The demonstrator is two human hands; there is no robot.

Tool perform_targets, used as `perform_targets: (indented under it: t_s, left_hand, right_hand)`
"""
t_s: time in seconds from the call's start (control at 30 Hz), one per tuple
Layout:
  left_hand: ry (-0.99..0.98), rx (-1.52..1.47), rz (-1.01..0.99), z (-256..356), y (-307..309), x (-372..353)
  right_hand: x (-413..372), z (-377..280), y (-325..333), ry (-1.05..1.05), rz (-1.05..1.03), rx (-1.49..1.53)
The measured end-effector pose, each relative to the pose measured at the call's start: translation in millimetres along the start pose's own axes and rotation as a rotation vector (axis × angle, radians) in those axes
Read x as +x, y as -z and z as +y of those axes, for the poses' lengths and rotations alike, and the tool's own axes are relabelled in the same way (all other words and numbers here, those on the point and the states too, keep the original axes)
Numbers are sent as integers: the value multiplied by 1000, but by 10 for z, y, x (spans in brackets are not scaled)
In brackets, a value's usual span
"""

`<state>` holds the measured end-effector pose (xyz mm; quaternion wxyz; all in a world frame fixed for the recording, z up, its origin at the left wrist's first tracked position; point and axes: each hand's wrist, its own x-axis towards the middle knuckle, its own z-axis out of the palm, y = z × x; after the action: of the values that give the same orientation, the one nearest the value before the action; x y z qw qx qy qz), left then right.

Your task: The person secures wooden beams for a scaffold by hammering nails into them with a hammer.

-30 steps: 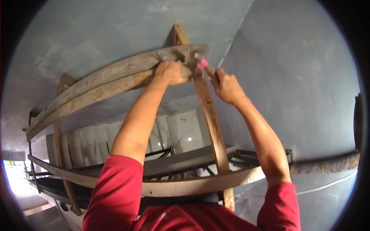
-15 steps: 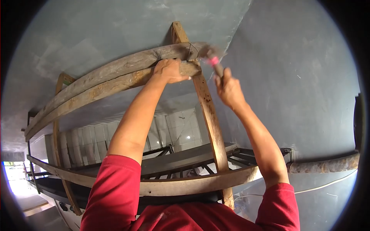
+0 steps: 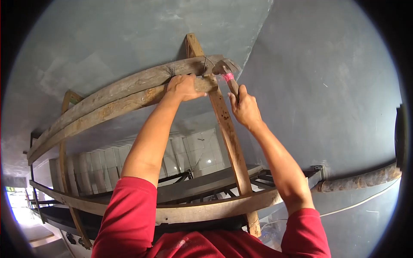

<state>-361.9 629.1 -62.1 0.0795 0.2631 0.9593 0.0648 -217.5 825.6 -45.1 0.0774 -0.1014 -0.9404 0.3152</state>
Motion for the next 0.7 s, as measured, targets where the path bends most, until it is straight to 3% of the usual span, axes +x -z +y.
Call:
perform_targets:
  t_s: [0.13,0.23,0.43,0.5,0.57,0.6,0.67,0.7]
  left_hand:
    - [15,-14,-6,32,60,-20]
    - [11,-29,-22,25,67,-23]
    - [-27,-25,55,1,15,-38]
    - [-6,-12,12,8,25,-37]
    - [-26,-12,-1,-29,-57,-41]
    - [-31,-16,18,-51,-127,-12]
    - [-41,-20,70,-61,-52,-23]
    - [-58,-4,32,-63,-13,-91]
  right_hand:
    - [74,-28,172,-74,-187,-24]
    - [8,-81,106,-49,15,-61]
    - [88,-26,141,-74,-83,-80]
    - [0,4,2,-40,21,-32]
    - [88,233,-110,96,-45,-184]
    - [51,135,-11,83,-35,-177]
    - [40,-279,371,-271,-213,58]
    - [-28,-328,483,-264,-195,56]
